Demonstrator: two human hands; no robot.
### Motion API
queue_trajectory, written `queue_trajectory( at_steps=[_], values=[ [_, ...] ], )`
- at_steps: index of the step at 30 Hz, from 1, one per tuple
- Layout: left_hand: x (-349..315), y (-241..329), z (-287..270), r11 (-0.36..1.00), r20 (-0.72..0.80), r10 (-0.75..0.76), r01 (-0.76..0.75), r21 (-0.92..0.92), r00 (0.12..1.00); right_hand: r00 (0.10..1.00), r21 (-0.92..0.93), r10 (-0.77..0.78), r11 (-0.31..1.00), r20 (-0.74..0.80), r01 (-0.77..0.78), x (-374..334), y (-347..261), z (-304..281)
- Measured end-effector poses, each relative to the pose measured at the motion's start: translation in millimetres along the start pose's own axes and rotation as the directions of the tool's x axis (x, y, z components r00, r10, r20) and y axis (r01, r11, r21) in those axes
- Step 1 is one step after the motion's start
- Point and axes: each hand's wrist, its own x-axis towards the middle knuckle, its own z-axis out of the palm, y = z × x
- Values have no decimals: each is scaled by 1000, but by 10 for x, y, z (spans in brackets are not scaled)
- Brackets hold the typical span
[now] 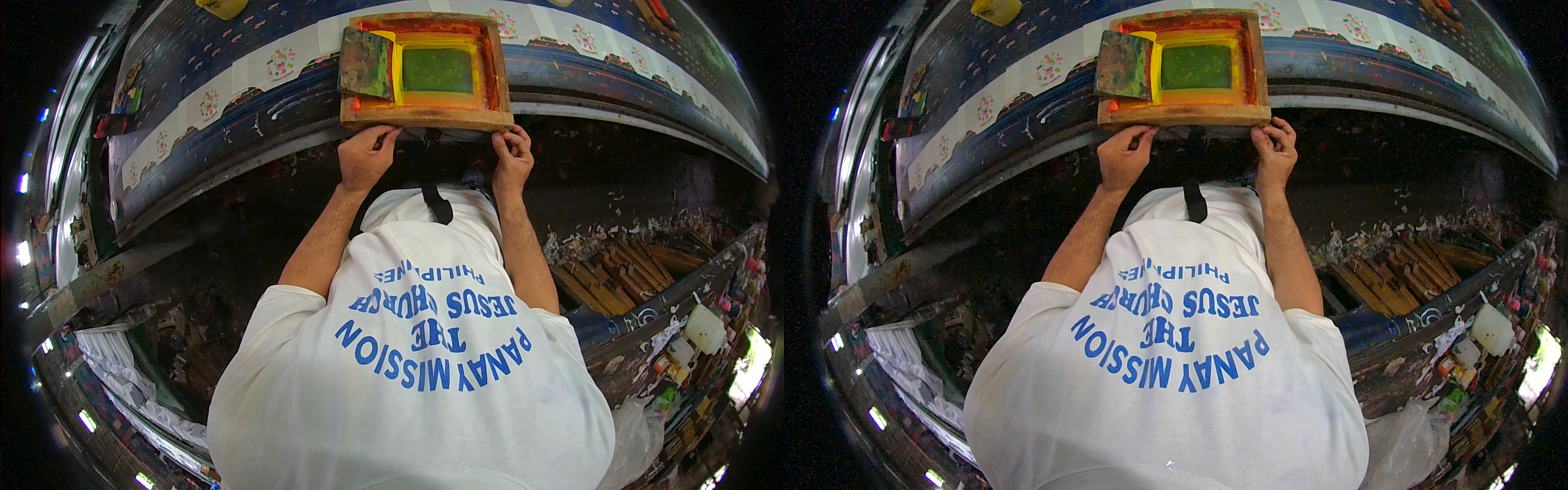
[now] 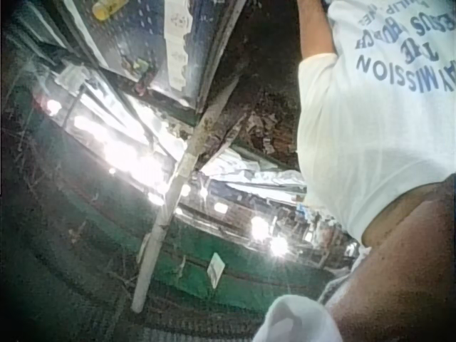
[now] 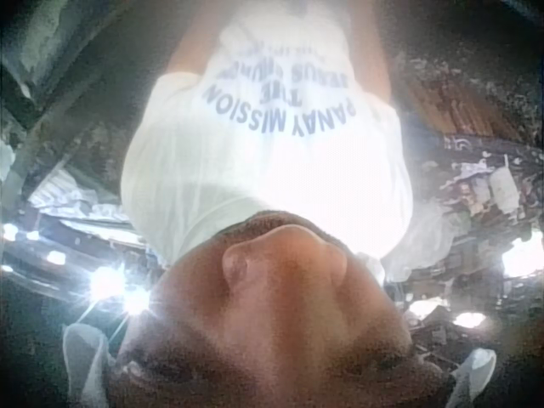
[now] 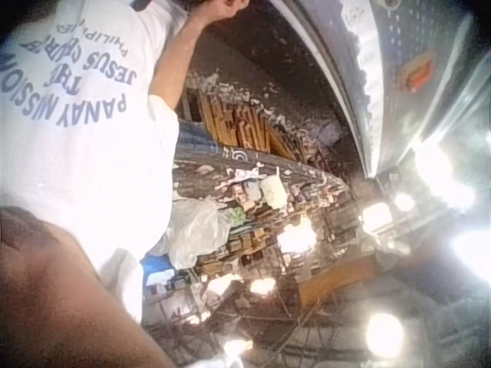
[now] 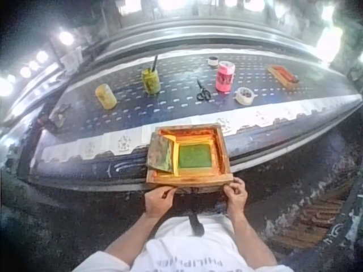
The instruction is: The person holds a wooden screen-printing frame with a green mesh and yellow border, then picks up a roll of clear tape and applies it to the frame's edge. The person continues to adjust the frame and tape while standing at a cluttered workbench.
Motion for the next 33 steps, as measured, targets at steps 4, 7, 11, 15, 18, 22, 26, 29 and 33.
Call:
queue_trajectory(
  at_steps=[4, 7, 11, 15, 18, 22, 26, 29, 33],
  values=[
    [-6, -9, 8, 1000, -7, -8, 8, -8, 1000, 1000, -14, 10, 1000, 2, -10, -7, -18, 3],
    [-8, -5, 3, 1000, -3, -21, 21, -10, 1000, 1000, -5, 19, 1000, 2, -19, -14, -24, 9],
    [2, 19, -15, 1000, 0, -20, 20, 2, 1000, 1000, 10, 21, 1000, -10, -21, -18, -6, 18],
    [29, 54, -28, 1000, 7, -15, 14, 15, 1000, 1000, -3, 15, 1000, -5, -15, -21, -15, 30],
    [37, 67, -30, 1000, 10, -13, 12, 24, 1000, 1000, -32, 11, 999, -4, -11, -26, -54, 47],
    [29, 88, -23, 999, 3, -30, 30, 45, 1000, 1000, -45, -17, 999, -9, 17, -11, -19, 47],
    [44, 135, -36, 997, 9, -66, 66, 42, 998, 1000, -36, -8, 999, -14, 7, -17, -49, 68],
    [50, 159, -34, 993, -1, -111, 111, 30, 994, 999, -49, -29, 998, -17, 29, -5, -34, 70],
    [71, 205, -50, 982, 17, -178, 177, 70, 984, 999, -51, -32, 998, -24, 30, -5, -39, 72]
  ],
)
